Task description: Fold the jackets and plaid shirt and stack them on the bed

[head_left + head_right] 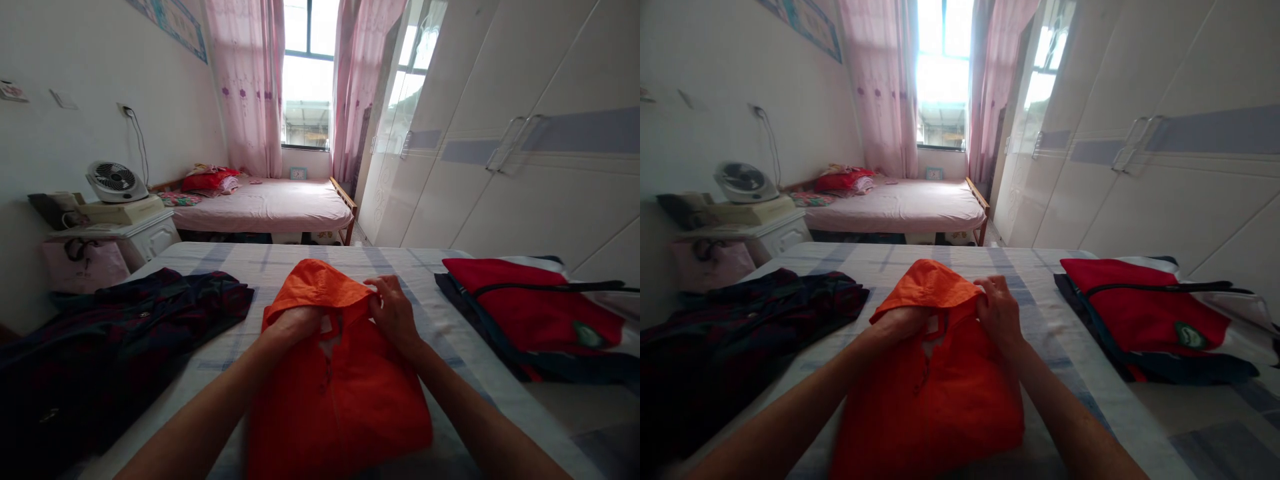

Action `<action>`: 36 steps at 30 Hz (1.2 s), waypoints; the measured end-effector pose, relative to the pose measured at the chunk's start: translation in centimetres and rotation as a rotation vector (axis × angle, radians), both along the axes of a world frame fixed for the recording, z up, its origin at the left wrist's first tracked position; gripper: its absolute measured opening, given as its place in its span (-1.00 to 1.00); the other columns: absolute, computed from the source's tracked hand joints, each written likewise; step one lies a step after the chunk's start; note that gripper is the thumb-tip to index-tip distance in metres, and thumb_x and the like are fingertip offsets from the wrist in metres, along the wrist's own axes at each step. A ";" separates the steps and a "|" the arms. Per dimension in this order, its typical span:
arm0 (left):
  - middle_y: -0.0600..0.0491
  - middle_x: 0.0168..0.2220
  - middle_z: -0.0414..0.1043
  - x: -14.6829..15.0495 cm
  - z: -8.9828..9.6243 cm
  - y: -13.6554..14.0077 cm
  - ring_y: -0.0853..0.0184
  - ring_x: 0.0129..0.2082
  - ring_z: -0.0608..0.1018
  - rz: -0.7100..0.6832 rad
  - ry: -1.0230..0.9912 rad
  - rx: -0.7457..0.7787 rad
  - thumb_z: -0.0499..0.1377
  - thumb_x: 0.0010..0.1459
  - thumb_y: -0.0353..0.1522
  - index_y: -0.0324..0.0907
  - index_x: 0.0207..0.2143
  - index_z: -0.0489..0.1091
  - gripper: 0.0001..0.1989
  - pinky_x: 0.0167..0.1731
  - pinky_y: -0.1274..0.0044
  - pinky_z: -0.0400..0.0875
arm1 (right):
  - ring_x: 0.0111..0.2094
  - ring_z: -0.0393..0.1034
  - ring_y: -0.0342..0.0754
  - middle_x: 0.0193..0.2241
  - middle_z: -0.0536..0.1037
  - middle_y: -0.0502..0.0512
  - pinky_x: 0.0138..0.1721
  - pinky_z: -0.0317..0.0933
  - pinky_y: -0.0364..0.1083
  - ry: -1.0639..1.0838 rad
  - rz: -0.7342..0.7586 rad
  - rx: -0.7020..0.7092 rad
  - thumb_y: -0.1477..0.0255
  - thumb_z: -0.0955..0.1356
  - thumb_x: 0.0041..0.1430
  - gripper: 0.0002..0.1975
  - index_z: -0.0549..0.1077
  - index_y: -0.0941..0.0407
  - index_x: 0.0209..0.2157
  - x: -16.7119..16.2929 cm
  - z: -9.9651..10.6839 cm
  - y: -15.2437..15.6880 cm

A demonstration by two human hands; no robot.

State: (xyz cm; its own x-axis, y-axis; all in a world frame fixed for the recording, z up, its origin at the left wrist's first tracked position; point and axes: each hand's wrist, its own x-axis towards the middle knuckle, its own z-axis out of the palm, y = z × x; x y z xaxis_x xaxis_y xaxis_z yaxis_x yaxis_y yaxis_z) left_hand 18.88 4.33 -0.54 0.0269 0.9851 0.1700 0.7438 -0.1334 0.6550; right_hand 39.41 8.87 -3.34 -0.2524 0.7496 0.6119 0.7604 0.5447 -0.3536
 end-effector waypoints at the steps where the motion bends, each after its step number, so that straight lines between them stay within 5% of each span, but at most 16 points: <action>1: -0.03 -0.17 0.46 -0.5 0.3 -1.2 0.24 -0.19 0.51 -0.009 0.032 -0.012 0.14 0.19 -0.31 -0.19 -0.20 0.43 -0.82 -0.17 0.36 0.42 | -0.12 0.33 0.01 -0.12 0.41 0.16 -0.11 0.19 -0.02 -0.042 0.055 0.024 0.57 0.23 0.09 -0.68 0.44 0.10 -0.12 0.3 0.2 -0.2; 5: -0.01 -0.36 0.49 -2.6 1.9 -5.9 0.24 -0.31 0.53 -0.061 0.219 0.129 0.04 0.17 -0.42 -0.18 -0.42 0.44 -0.80 -0.22 0.39 0.39 | 0.14 0.17 0.07 0.04 0.40 0.13 0.11 0.03 0.09 -0.123 0.249 0.054 0.52 0.24 0.17 -0.67 0.41 0.06 -0.04 1.3 2.0 -1.1; 9: -0.12 0.08 0.36 -3.7 2.4 -6.4 0.17 0.09 0.39 -0.047 0.345 0.539 -0.01 0.24 -0.33 -0.18 -0.01 0.39 -0.67 0.05 0.33 0.28 | 0.20 0.09 0.03 0.11 0.36 0.12 0.17 -0.01 0.08 -0.103 0.286 0.059 0.38 0.19 0.28 -0.66 0.37 0.05 0.05 0.2 3.9 -1.4; 12: -0.07 0.31 0.05 -4.1 0.3 -4.5 0.09 0.30 0.08 -0.147 0.457 0.350 -0.02 0.26 -0.19 -0.08 0.20 0.21 -0.52 0.21 0.17 0.02 | 0.23 0.06 0.05 0.14 0.35 0.09 0.19 -0.05 0.11 -0.265 0.351 -0.014 0.30 0.19 0.30 -0.64 0.38 0.03 0.06 -1.1 3.0 -1.2; 16: -0.02 0.23 0.23 -5.2 -2.9 -2.6 0.12 0.24 0.23 -0.221 0.355 -0.019 -0.07 0.25 -0.08 -0.07 0.15 0.29 -0.50 0.19 0.20 0.10 | 0.05 0.32 -0.04 -0.04 0.52 0.07 0.08 0.12 -0.01 -0.430 0.506 -0.239 0.34 0.12 0.34 -0.64 0.50 0.04 -0.11 -1.5 1.2 -0.2; 19: 0.04 0.11 0.39 -6.6 -2.6 -1.7 0.24 0.14 0.39 -0.149 0.241 0.020 -0.13 0.27 -0.09 -0.07 -0.01 0.45 -0.52 0.14 0.42 0.20 | -0.03 0.37 -0.05 -0.11 0.54 0.10 0.03 0.15 -0.07 -0.332 0.377 -0.285 0.34 0.11 0.33 -0.62 0.51 0.08 -0.16 -1.5 2.0 1.5; 22: -0.09 0.12 0.36 -8.2 -1.1 -0.1 0.19 0.12 0.39 0.015 0.211 0.083 -0.16 0.27 -0.15 -0.22 0.04 0.39 -0.49 0.15 0.40 0.17 | 0.05 0.32 -0.01 0.00 0.47 0.16 0.11 0.08 -0.06 -0.204 0.171 -0.371 0.31 0.16 0.29 -0.63 0.47 0.12 -0.05 -2.4 3.5 3.8; 27: -0.23 0.12 0.32 -9.6 -0.9 3.2 0.09 0.13 0.37 0.076 0.173 0.036 0.02 0.14 -0.12 -0.34 0.11 0.29 -0.40 0.13 0.36 0.19 | 0.04 0.34 0.06 0.09 0.40 0.29 0.05 0.17 -0.07 -0.208 0.173 -0.607 0.15 0.28 0.16 -0.43 0.37 0.21 0.09 -4.4 3.6 7.9; 31: -0.17 0.04 0.43 -8.9 -2.3 4.4 0.08 0.04 0.46 0.005 0.114 -0.038 0.22 -0.05 -0.19 -0.24 0.05 0.36 -0.41 0.04 0.40 0.28 | -0.31 0.48 0.00 -0.28 0.59 0.18 -0.30 0.31 -0.13 -0.270 0.229 -0.783 0.18 0.41 -0.03 -0.57 0.54 0.20 -0.19 -5.4 2.6 9.5; 36: -0.09 -0.12 0.54 -8.0 -2.7 5.2 0.12 -0.14 0.56 -0.011 -0.038 -0.108 0.29 -0.14 -0.23 -0.21 0.00 0.39 -0.41 -0.14 0.45 0.40 | -0.59 0.33 -0.15 -0.63 0.47 0.01 -0.56 0.14 -0.20 -0.288 0.234 -0.838 0.47 0.39 -0.12 -0.89 0.52 0.23 -0.48 -6.2 1.5 9.8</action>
